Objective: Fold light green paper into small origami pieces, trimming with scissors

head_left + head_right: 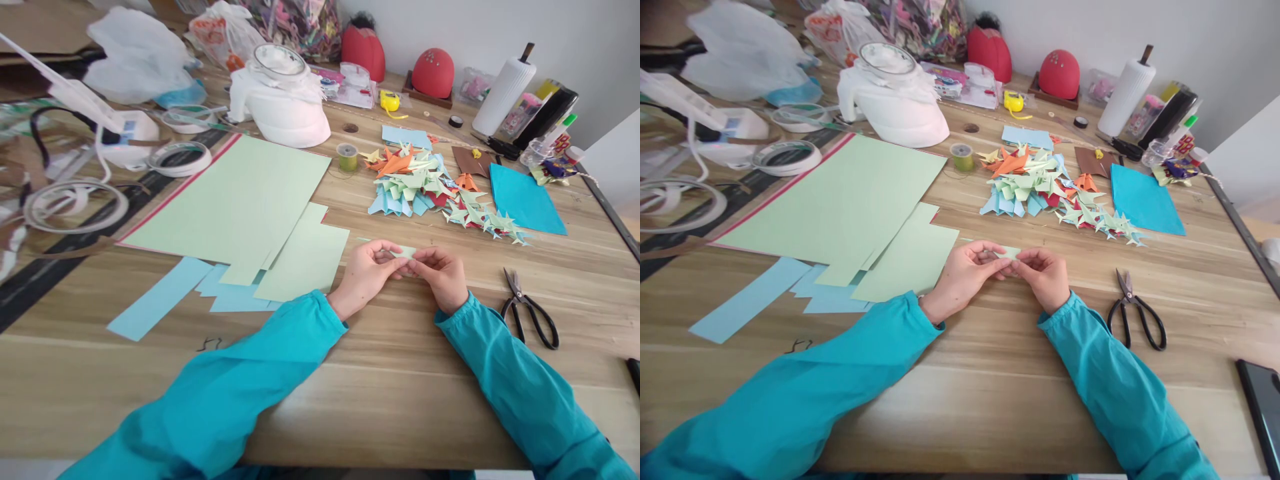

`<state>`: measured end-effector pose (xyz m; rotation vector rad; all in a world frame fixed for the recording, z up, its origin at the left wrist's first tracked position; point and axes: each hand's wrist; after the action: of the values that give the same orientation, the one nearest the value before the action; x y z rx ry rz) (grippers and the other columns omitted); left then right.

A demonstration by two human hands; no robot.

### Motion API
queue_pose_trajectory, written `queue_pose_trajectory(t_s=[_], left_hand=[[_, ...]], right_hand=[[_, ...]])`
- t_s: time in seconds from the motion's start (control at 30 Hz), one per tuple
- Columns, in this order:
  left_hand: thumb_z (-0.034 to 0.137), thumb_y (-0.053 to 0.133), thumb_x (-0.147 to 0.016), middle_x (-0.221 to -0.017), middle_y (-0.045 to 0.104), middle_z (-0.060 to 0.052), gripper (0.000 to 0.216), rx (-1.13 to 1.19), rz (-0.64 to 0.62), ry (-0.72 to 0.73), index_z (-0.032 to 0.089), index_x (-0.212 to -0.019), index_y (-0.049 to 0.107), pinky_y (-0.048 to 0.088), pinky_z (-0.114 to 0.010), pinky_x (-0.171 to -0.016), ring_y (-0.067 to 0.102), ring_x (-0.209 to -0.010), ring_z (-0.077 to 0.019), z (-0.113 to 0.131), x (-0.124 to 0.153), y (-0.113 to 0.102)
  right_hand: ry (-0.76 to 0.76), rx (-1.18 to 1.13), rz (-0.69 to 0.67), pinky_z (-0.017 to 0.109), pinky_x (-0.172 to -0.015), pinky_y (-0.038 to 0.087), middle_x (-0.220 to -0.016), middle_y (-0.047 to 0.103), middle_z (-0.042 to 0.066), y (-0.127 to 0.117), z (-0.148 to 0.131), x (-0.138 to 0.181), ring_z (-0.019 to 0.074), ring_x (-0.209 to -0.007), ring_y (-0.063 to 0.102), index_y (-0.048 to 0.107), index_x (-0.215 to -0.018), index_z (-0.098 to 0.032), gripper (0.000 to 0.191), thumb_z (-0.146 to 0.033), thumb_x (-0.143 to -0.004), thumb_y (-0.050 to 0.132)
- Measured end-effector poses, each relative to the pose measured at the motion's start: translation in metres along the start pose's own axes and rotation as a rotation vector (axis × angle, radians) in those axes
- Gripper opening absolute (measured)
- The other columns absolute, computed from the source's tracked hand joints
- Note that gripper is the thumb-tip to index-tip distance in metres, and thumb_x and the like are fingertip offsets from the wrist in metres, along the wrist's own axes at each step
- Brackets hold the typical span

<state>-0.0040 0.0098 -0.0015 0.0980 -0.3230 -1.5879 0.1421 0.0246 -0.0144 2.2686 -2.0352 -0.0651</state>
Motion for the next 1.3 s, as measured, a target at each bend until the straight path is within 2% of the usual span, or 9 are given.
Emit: queue_pose_trajectory(t_s=[0.23,0.43,0.6,0.87,1.07,1.3], left_hand=[[0.026,0.075,-0.063,-0.061,0.068,-0.004,0.028,-0.002,-0.002,-0.019,0.013,-0.082,0.06,0.053,-0.026,-0.055,0.066,-0.059,-0.0163,-0.0011,-0.0011,-0.0017],[0.022,0.074,-0.064,-0.06,0.068,-0.004,0.025,0.049,-0.035,-0.023,0.012,-0.083,0.06,0.052,-0.024,-0.054,0.067,-0.06,-0.0162,-0.0018,-0.0027,-0.0031],[0.024,0.075,-0.063,-0.06,0.068,-0.004,0.027,0.063,-0.023,-0.046,0.012,-0.082,0.06,0.052,-0.024,-0.054,0.067,-0.059,-0.0163,0.0011,-0.0021,-0.0022],[0.03,0.071,-0.069,-0.064,0.068,-0.004,0.025,0.016,-0.046,-0.011,0.013,-0.084,0.062,0.054,-0.028,-0.061,0.067,-0.063,-0.0169,0.0037,-0.0014,-0.0011],[0.027,0.073,-0.066,-0.062,0.067,-0.002,0.024,-0.011,-0.036,0.016,0.014,-0.083,0.063,0.054,-0.028,-0.06,0.065,-0.059,-0.0154,0.0021,-0.0013,-0.0025],[0.027,0.074,-0.065,-0.059,0.066,-0.004,0.024,-0.045,-0.035,0.007,0.013,-0.082,0.064,0.053,-0.028,-0.057,0.063,-0.056,-0.0148,-0.0005,-0.0025,-0.0037]], right_hand=[[0.032,-0.016,-0.004,0.03,-0.058,0.055,-0.061,0.069,0.0,-0.0001,-0.0017,0.0009,0.016,-0.057,0.066,0.064,-0.071,-0.018,0.029,-0.032,-0.053,0.082],[0.034,-0.071,-0.042,0.027,-0.054,0.053,-0.06,0.069,0.0,-0.0014,-0.0001,0.0,0.0145,-0.055,0.065,0.064,-0.072,-0.018,0.029,-0.032,-0.054,0.081],[0.033,-0.069,-0.08,0.03,-0.058,0.054,-0.062,0.069,0.0,-0.0054,0.0039,-0.0018,0.0148,-0.056,0.065,0.065,-0.077,-0.018,0.029,-0.036,-0.058,0.079],[-0.03,-0.02,0.007,0.029,-0.057,0.053,-0.064,0.067,-0.001,-0.0068,0.0065,-0.0026,0.0134,-0.055,0.061,0.067,-0.077,-0.02,0.025,-0.035,-0.06,0.078],[-0.045,0.017,-0.02,0.028,-0.058,0.051,-0.062,0.066,-0.001,-0.0038,0.0037,-0.0006,0.0128,-0.056,0.06,0.066,-0.078,-0.019,0.023,-0.035,-0.064,0.075],[-0.087,0.125,-0.063,0.025,-0.056,0.046,-0.063,0.062,-0.002,-0.0025,0.0012,-0.0005,0.0105,-0.057,0.056,0.065,-0.082,-0.018,0.028,-0.032,-0.061,0.077]])
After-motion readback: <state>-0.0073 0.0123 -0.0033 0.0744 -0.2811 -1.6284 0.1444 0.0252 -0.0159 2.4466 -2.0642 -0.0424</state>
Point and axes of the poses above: each hand's wrist, its own x-axis away from the middle knuckle, its own y-axis out of the palm, z = x × y
